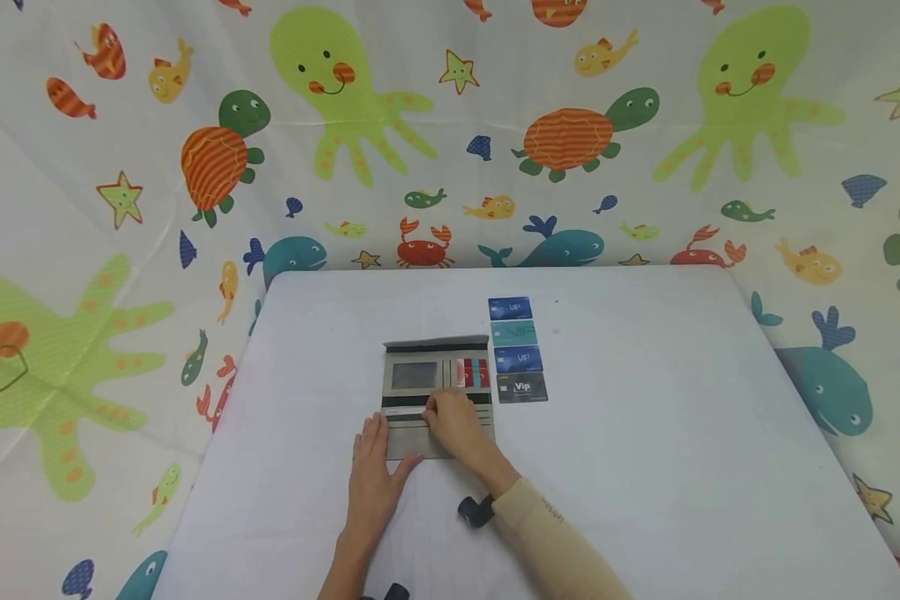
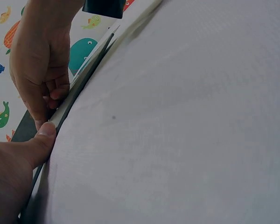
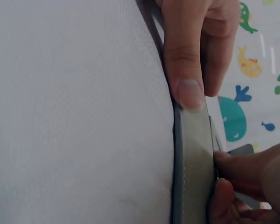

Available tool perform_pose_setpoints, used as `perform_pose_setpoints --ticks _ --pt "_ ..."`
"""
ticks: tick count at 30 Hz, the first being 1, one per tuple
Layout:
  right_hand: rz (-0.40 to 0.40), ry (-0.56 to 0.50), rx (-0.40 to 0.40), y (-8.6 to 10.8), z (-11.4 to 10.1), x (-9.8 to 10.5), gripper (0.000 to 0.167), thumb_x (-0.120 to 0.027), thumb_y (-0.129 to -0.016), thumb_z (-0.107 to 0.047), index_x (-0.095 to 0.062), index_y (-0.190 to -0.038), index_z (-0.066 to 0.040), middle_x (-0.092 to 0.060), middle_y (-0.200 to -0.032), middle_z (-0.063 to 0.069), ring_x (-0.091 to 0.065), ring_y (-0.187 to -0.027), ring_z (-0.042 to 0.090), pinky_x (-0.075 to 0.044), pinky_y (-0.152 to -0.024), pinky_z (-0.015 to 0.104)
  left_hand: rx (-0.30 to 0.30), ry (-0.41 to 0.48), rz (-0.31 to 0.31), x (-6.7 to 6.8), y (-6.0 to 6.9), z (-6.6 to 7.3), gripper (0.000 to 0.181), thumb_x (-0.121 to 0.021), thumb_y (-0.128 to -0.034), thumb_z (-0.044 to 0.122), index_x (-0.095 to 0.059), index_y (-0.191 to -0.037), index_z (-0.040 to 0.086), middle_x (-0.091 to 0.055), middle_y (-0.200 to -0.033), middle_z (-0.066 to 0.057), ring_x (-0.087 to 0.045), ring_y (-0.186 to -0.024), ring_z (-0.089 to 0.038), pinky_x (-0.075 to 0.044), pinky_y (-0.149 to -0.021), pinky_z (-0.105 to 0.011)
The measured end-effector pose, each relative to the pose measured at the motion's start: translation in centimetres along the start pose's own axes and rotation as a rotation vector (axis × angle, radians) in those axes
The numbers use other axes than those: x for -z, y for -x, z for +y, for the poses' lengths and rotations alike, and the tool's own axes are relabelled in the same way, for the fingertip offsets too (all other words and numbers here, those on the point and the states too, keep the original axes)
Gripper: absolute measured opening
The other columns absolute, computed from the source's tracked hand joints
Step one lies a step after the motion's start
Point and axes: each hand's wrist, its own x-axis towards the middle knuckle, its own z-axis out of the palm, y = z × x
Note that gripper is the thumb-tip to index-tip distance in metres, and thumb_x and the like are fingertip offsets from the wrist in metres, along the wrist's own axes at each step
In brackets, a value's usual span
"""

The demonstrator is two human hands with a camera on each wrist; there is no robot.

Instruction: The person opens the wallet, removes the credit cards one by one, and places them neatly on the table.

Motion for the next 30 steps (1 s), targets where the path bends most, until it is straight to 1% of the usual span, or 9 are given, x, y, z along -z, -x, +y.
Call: perform_pose_setpoints --ticks 4,8,14,18,21,25,30 --pt "-0.054 -0.024 -0.013 -0.1 0.3 0.1 0.013 -0.074 -0.092 -0.018 -0.067 -0.082 -0.012 -0.06 -0.075 -0.001 -0.051 -0.072 0.01 -0.046 -0.062 0.021 0.005 0.001 -0.007 -0.1 0.0 -0.1 0.091 -0.077 -0.0863 0.042 -0.032 -0.156 0.004 -0.029 -0.165 -0.015 -0.02 -0.155 -0.035 -0.017 -0.127 -0.054" --pt "-0.073 -0.025 -0.009 -0.2 0.6 0.1 0.015 -0.073 -0.093 -0.023 -0.067 -0.083 -0.013 -0.058 -0.076 -0.002 -0.05 -0.072 0.01 -0.044 -0.062 0.021 0.0 0.002 -0.002 -0.2 0.0 -0.1 0.091 -0.077 -0.0861 0.041 -0.032 -0.156 0.004 -0.029 -0.165 -0.015 -0.021 -0.155 -0.035 -0.017 -0.127 -0.054" --pt "-0.077 -0.01 0.018 -0.5 1.0 -0.1 0.017 -0.072 -0.093 -0.029 -0.068 -0.085 -0.015 -0.056 -0.076 -0.004 -0.048 -0.069 0.008 -0.041 -0.059 0.019 -0.004 -0.004 0.0 -0.1 0.0 -0.1 0.09 -0.077 -0.0865 0.041 -0.033 -0.156 0.004 -0.029 -0.165 -0.015 -0.021 -0.155 -0.035 -0.018 -0.127 -0.054" --pt "-0.078 -0.005 0.036 -0.5 1.1 -0.1 0.017 -0.072 -0.094 -0.03 -0.068 -0.085 -0.015 -0.056 -0.076 -0.004 -0.048 -0.068 0.007 -0.041 -0.058 0.019 0.003 -0.001 -0.003 0.0 0.0 -0.1 0.09 -0.077 -0.0867 0.041 -0.033 -0.156 0.004 -0.029 -0.165 -0.015 -0.02 -0.155 -0.035 -0.018 -0.127 -0.054" --pt "-0.08 0.011 0.046 -0.6 1.1 -0.2 0.017 -0.071 -0.094 -0.03 -0.067 -0.086 -0.015 -0.057 -0.077 -0.004 -0.049 -0.068 0.008 -0.042 -0.059 0.02 0.003 0.006 -0.002 0.0 0.0 0.0 0.09 -0.077 -0.0867 0.04 -0.033 -0.156 0.003 -0.029 -0.165 -0.015 -0.02 -0.155 -0.035 -0.017 -0.128 -0.054" --pt "-0.081 0.059 0.057 -0.7 1.2 -0.4 0.018 -0.069 -0.095 -0.03 -0.066 -0.086 -0.016 -0.059 -0.08 -0.003 -0.049 -0.07 0.009 -0.044 -0.062 0.023 -0.001 0.007 0.0 0.0 0.0 0.0 0.09 -0.077 -0.0866 0.041 -0.033 -0.156 0.003 -0.029 -0.165 -0.015 -0.021 -0.155 -0.035 -0.017 -0.128 -0.053" --pt "-0.087 0.088 0.044 -0.8 1.1 -0.6 0.018 -0.067 -0.097 -0.03 -0.065 -0.086 -0.016 -0.059 -0.082 -0.002 -0.051 -0.071 0.01 -0.046 -0.063 0.024 -0.002 0.005 0.002 0.0 0.0 0.1 0.09 -0.077 -0.0863 0.041 -0.033 -0.155 0.002 -0.03 -0.164 -0.016 -0.021 -0.155 -0.035 -0.017 -0.128 -0.053"
